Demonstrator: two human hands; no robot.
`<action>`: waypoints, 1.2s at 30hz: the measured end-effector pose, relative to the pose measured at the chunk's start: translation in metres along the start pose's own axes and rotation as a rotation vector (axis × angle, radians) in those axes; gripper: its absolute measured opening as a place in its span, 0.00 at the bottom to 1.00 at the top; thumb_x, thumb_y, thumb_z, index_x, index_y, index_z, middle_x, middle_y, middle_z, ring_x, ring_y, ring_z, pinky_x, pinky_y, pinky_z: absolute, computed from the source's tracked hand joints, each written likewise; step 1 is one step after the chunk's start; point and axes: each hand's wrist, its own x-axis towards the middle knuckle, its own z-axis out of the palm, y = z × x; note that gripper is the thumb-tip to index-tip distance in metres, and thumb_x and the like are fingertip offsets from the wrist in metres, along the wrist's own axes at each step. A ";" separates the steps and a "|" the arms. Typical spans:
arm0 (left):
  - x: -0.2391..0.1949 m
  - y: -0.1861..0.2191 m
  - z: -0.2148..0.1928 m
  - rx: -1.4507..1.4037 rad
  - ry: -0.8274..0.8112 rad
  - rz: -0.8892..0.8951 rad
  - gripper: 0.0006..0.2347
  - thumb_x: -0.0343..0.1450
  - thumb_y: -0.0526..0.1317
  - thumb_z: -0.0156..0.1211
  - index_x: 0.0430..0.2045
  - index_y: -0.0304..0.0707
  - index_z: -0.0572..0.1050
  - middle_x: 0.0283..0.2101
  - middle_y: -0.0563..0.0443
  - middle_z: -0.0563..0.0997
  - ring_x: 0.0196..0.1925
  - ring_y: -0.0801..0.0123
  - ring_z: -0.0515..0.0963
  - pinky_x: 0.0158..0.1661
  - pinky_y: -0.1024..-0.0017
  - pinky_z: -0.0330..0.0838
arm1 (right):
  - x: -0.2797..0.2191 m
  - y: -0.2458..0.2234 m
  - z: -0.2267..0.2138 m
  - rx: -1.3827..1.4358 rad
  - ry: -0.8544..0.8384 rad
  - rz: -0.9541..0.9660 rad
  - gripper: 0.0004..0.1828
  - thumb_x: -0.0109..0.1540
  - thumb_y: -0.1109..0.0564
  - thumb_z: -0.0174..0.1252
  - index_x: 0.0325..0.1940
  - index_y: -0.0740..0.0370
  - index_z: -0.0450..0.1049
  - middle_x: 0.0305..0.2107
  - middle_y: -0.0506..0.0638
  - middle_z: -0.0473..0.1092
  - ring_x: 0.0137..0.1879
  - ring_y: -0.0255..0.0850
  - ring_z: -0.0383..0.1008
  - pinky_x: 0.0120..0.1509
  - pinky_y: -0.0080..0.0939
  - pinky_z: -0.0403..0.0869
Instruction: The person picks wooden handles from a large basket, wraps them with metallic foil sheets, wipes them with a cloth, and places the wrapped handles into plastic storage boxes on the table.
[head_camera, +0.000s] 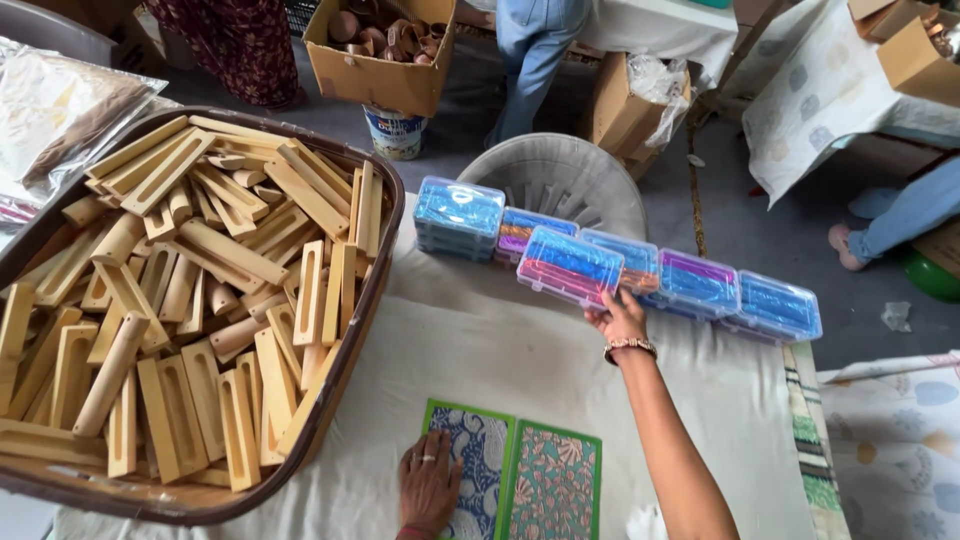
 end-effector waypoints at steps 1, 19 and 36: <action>0.002 -0.004 0.008 -0.001 -0.001 0.011 0.24 0.75 0.53 0.41 0.63 0.38 0.64 0.64 0.48 0.66 0.68 0.59 0.63 0.67 0.57 0.51 | 0.013 -0.007 0.011 -0.023 -0.012 -0.001 0.17 0.65 0.59 0.58 0.59 0.61 0.72 0.41 0.55 0.75 0.40 0.47 0.79 0.43 0.45 0.81; 0.004 -0.036 0.083 0.128 -0.160 0.044 0.28 0.74 0.57 0.42 0.66 0.40 0.62 0.67 0.42 0.64 0.69 0.57 0.61 0.65 0.50 0.52 | 0.140 0.003 0.033 -0.403 0.047 0.119 0.27 0.63 0.57 0.64 0.67 0.56 0.72 0.40 0.52 0.76 0.38 0.39 0.76 0.39 0.40 0.78; 0.003 -0.041 0.090 0.161 -0.124 0.081 0.28 0.73 0.57 0.45 0.64 0.38 0.66 0.64 0.41 0.66 0.67 0.55 0.64 0.63 0.49 0.56 | 0.059 0.013 0.119 -1.407 0.129 -0.990 0.41 0.48 0.48 0.76 0.65 0.54 0.72 0.59 0.54 0.69 0.66 0.52 0.66 0.67 0.57 0.68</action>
